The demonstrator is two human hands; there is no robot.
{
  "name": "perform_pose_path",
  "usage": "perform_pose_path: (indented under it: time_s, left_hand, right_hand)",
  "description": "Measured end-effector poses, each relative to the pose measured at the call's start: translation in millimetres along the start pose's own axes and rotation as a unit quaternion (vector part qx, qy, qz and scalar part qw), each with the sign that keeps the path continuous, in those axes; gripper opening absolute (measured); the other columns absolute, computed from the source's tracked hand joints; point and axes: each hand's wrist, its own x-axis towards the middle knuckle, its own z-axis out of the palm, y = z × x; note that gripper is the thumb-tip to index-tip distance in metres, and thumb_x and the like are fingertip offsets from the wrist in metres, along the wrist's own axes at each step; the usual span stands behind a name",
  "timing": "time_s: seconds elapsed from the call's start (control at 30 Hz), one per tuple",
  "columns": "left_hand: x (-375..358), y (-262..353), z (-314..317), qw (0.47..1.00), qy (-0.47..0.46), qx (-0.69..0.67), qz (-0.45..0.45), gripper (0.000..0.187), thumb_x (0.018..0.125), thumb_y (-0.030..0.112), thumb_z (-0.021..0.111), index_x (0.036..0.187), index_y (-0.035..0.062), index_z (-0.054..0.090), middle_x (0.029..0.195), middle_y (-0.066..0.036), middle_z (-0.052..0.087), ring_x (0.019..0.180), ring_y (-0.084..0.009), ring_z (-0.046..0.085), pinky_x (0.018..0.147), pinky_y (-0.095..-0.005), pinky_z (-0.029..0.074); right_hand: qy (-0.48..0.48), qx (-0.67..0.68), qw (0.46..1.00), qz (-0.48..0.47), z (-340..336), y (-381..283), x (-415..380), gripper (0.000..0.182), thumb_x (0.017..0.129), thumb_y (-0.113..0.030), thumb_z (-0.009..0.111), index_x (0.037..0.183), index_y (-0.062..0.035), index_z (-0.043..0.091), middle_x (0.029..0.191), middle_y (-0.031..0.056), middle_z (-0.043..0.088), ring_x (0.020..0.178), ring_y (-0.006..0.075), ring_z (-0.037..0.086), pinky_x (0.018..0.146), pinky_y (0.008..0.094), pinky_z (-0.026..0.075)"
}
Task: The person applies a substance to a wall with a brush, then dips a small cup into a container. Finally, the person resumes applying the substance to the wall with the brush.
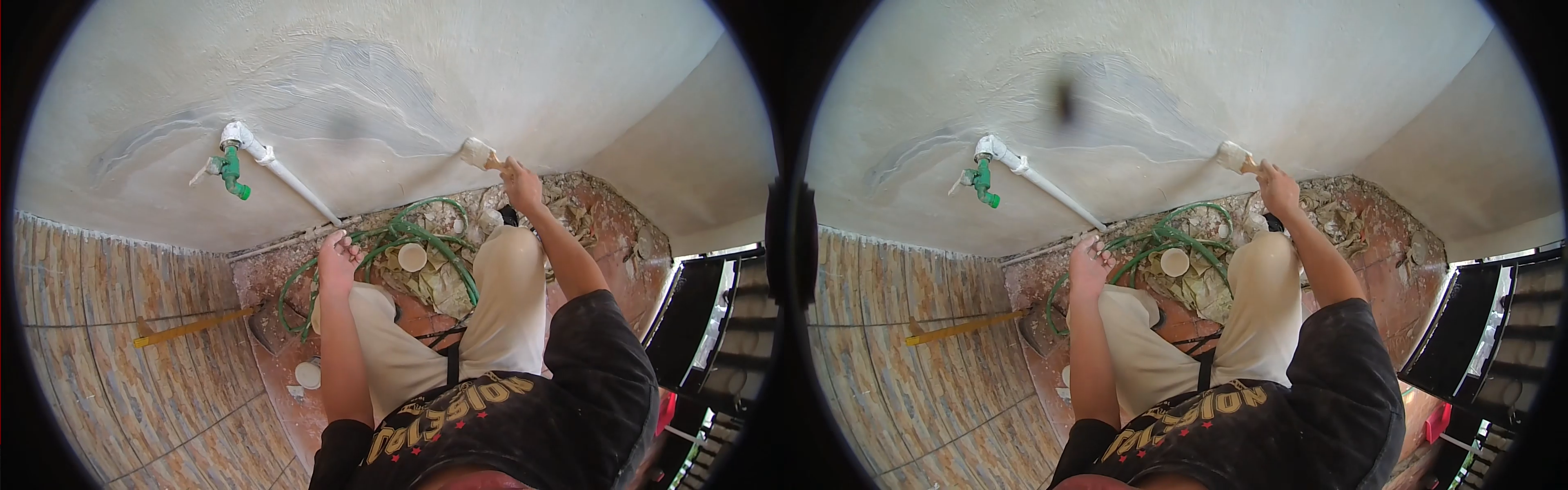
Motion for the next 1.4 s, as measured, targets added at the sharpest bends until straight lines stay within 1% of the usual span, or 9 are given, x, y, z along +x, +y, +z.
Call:
perform_pose_path:
  time_s: [0.03,0.1,0.23,0.5,0.63,0.73,0.97,1.2,1.4]
  left_hand:
    - [0,0,0,1.000,-0.003,0.001,-0.001,0.011,0.083,0.018,0.054,0.089,0.0097,0.050,0.073,0.000,0.042,0.065,-0.0140,0.041,0.059,-0.0298,0.037]
    - [0,-1,-1,1.000,-0.005,0.002,-0.003,0.011,0.083,0.018,0.054,0.090,0.0095,0.050,0.074,0.000,0.042,0.065,-0.0140,0.041,0.059,-0.0298,0.037]
    - [-1,0,0,1.000,-0.003,0.001,-0.003,0.010,0.083,0.018,0.054,0.089,0.0098,0.050,0.073,0.000,0.042,0.065,-0.0140,0.041,0.058,-0.0294,0.037]
    - [-2,1,-1,1.000,-0.011,0.003,-0.008,0.009,0.083,0.018,0.054,0.087,0.0106,0.050,0.074,0.000,0.043,0.065,-0.0146,0.042,0.059,-0.0295,0.038]
    - [-2,0,-2,1.000,-0.016,0.006,-0.003,0.011,0.083,0.020,0.054,0.087,0.0107,0.050,0.075,0.001,0.044,0.065,-0.0150,0.043,0.059,-0.0307,0.039]
    - [2,-1,-6,1.000,-0.017,0.012,0.002,0.012,0.083,0.021,0.054,0.089,0.0110,0.051,0.076,0.001,0.045,0.065,-0.0150,0.045,0.061,-0.0312,0.040]
    - [3,-2,-8,1.000,-0.012,0.016,0.005,0.015,0.083,0.022,0.055,0.091,0.0108,0.050,0.077,0.001,0.044,0.066,-0.0141,0.045,0.060,-0.0307,0.041]
    - [2,-1,-5,0.999,-0.023,-0.028,0.003,0.011,0.083,0.018,0.054,0.089,0.0092,0.050,0.074,0.000,0.043,0.065,-0.0147,0.042,0.059,-0.0310,0.038]
    - [3,-1,-9,0.999,-0.040,-0.028,0.011,0.014,0.082,0.020,0.055,0.089,0.0097,0.049,0.077,0.000,0.044,0.065,-0.0143,0.044,0.060,-0.0309,0.040]
  right_hand:
    - [0.000,0.001,1.000,-0.002,-1,-1,2,0.020,0.084,-0.020,0.056,0.101,-0.0101,0.049,0.088,0.0120,0.061,0.079,0.0365,0.060,0.067,0.0474,0.046]
    - [-0.117,-0.050,0.986,0.109,-8,-5,3,0.021,0.083,-0.020,0.057,0.099,-0.0096,0.049,0.087,0.0149,0.063,0.083,0.0367,0.060,0.070,0.0474,0.046]
    - [-0.104,-0.061,0.990,0.076,-30,-38,19,0.020,0.083,-0.020,0.056,0.098,-0.0092,0.049,0.084,0.0172,0.063,0.082,0.0362,0.061,0.069,0.0467,0.046]
    - [0.048,0.042,0.989,-0.133,-150,-188,43,0.020,0.083,-0.021,0.061,0.093,-0.0069,0.051,0.071,0.0134,0.063,0.067,0.0334,0.060,0.060,0.0421,0.044]
    - [0.145,0.080,0.958,-0.234,-166,-234,48,0.018,0.083,-0.021,0.061,0.093,-0.0079,0.051,0.071,0.0117,0.063,0.061,0.0300,0.060,0.053,0.0388,0.044]
    - [0.183,0.087,0.943,-0.262,-172,-261,49,0.017,0.083,-0.020,0.061,0.092,-0.0086,0.051,0.074,0.0096,0.062,0.059,0.0288,0.059,0.051,0.0380,0.043]
    - [0.199,0.085,0.932,-0.292,-139,-238,50,0.015,0.084,-0.021,0.060,0.090,-0.0097,0.052,0.075,0.0061,0.059,0.057,0.0278,0.058,0.049,0.0382,0.043]
    - [0.136,-0.003,0.969,-0.206,-131,-180,29,0.015,0.085,-0.021,0.059,0.091,-0.0092,0.052,0.076,0.0068,0.060,0.061,0.0283,0.059,0.052,0.0388,0.044]
    - [0.150,-0.042,0.974,-0.165,-150,-211,26,0.016,0.084,-0.020,0.060,0.091,-0.0095,0.050,0.076,0.0080,0.061,0.060,0.0298,0.059,0.051,0.0401,0.044]
